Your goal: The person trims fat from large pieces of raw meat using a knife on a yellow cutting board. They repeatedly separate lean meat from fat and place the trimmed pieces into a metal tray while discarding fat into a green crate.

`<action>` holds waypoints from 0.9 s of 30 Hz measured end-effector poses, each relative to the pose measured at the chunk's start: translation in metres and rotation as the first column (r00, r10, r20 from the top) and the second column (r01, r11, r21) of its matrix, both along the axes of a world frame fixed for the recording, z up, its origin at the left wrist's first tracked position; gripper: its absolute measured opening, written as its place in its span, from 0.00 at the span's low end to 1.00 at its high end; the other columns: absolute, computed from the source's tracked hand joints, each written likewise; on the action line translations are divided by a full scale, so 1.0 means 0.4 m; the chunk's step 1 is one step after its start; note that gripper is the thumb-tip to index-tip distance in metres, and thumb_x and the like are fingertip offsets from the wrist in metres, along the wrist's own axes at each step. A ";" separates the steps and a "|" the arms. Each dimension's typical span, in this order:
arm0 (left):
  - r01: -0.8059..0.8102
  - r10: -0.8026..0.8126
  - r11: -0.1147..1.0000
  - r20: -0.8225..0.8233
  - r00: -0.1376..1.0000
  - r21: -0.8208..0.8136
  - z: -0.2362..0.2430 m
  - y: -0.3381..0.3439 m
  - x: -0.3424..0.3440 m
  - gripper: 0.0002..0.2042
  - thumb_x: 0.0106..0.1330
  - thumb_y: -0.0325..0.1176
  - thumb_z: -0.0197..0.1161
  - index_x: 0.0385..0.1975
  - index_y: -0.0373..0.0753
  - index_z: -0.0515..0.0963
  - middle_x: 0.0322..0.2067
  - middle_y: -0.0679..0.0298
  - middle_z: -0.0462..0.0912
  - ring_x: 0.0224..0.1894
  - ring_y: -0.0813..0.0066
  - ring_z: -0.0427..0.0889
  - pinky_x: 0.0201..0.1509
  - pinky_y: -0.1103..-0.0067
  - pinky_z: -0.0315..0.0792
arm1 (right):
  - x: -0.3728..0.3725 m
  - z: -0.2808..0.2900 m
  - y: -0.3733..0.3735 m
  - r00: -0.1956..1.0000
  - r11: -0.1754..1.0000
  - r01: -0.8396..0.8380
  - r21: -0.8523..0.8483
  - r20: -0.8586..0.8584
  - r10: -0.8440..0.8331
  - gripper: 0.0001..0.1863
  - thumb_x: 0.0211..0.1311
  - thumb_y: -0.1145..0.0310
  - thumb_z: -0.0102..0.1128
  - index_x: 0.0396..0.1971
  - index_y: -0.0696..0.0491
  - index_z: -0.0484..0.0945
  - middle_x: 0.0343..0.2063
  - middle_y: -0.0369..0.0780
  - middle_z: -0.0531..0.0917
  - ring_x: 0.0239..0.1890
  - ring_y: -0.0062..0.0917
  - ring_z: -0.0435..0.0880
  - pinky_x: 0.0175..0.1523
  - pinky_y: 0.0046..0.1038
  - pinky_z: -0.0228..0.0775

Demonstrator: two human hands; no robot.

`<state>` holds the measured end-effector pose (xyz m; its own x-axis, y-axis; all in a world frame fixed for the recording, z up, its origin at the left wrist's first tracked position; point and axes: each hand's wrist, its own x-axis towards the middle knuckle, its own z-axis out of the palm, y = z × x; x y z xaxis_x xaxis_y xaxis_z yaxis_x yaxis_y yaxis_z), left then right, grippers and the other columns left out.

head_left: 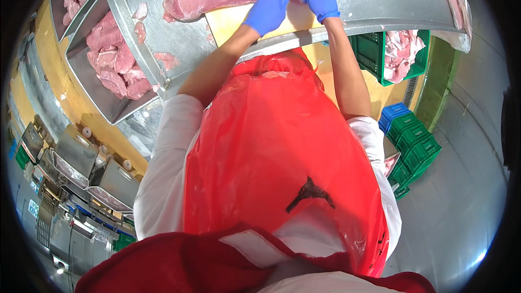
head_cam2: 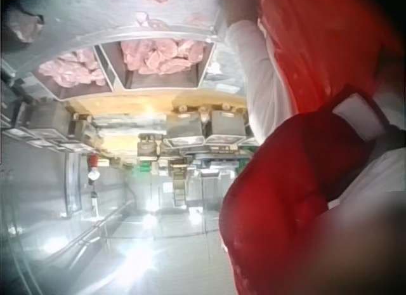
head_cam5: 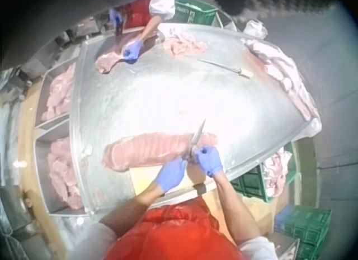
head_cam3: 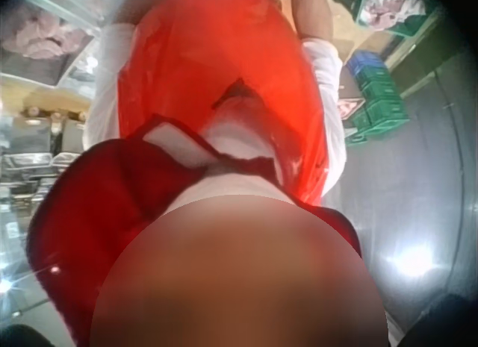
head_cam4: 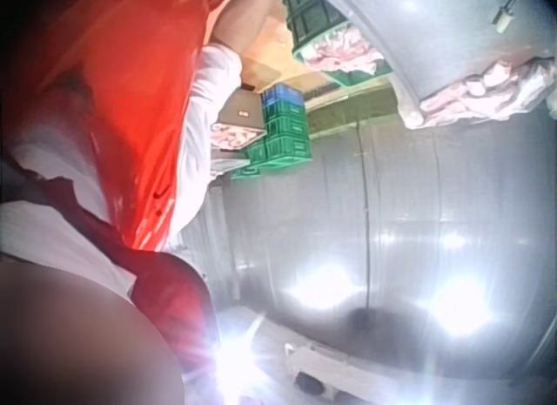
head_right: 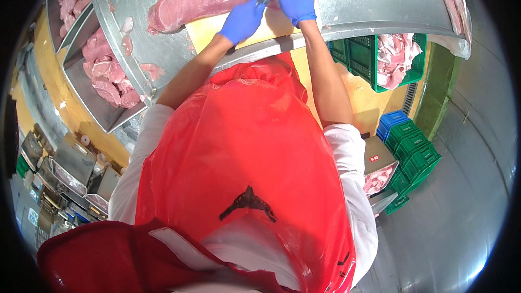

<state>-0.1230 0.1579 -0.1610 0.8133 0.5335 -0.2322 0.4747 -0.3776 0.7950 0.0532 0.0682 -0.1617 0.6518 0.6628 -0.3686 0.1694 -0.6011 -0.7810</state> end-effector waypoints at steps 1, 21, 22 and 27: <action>0.021 -0.020 1.000 0.021 1.000 -0.016 0.005 -0.023 -0.048 0.19 0.75 0.45 0.46 0.41 0.33 0.75 0.31 0.43 0.82 0.36 0.40 0.82 0.41 0.54 0.73 | 0.000 -0.013 -0.021 1.000 1.000 0.013 0.014 -0.026 -0.013 0.18 0.58 0.57 0.68 0.26 0.60 0.84 0.18 0.38 0.83 0.21 0.19 0.78 0.29 0.26 0.71; 0.087 -0.087 0.987 0.001 0.996 -0.132 -0.019 -0.076 -0.034 0.19 0.77 0.47 0.43 0.41 0.35 0.74 0.30 0.47 0.81 0.37 0.45 0.81 0.43 0.60 0.73 | 0.066 0.029 -0.145 0.706 0.907 0.336 0.255 -0.706 -0.064 0.09 0.63 0.71 0.65 0.37 0.61 0.83 0.29 0.39 0.84 0.30 0.22 0.82 0.42 0.25 0.78; 0.076 -0.081 0.983 -0.020 0.997 -0.164 -0.010 -0.076 -0.024 0.19 0.77 0.47 0.43 0.41 0.35 0.74 0.30 0.47 0.81 0.37 0.45 0.81 0.43 0.60 0.73 | 0.082 0.023 -0.152 0.682 0.893 0.340 0.294 -0.731 -0.019 0.08 0.63 0.71 0.65 0.37 0.61 0.83 0.29 0.39 0.84 0.30 0.22 0.82 0.42 0.26 0.79; 0.029 -0.032 0.997 -0.047 0.998 -0.073 -0.011 -0.114 0.026 0.18 0.76 0.46 0.44 0.44 0.34 0.72 0.32 0.42 0.83 0.37 0.37 0.81 0.41 0.51 0.73 | 0.155 0.000 -0.158 0.588 0.875 0.325 0.359 -0.801 0.111 0.07 0.64 0.70 0.62 0.37 0.59 0.82 0.28 0.38 0.82 0.30 0.24 0.82 0.45 0.31 0.79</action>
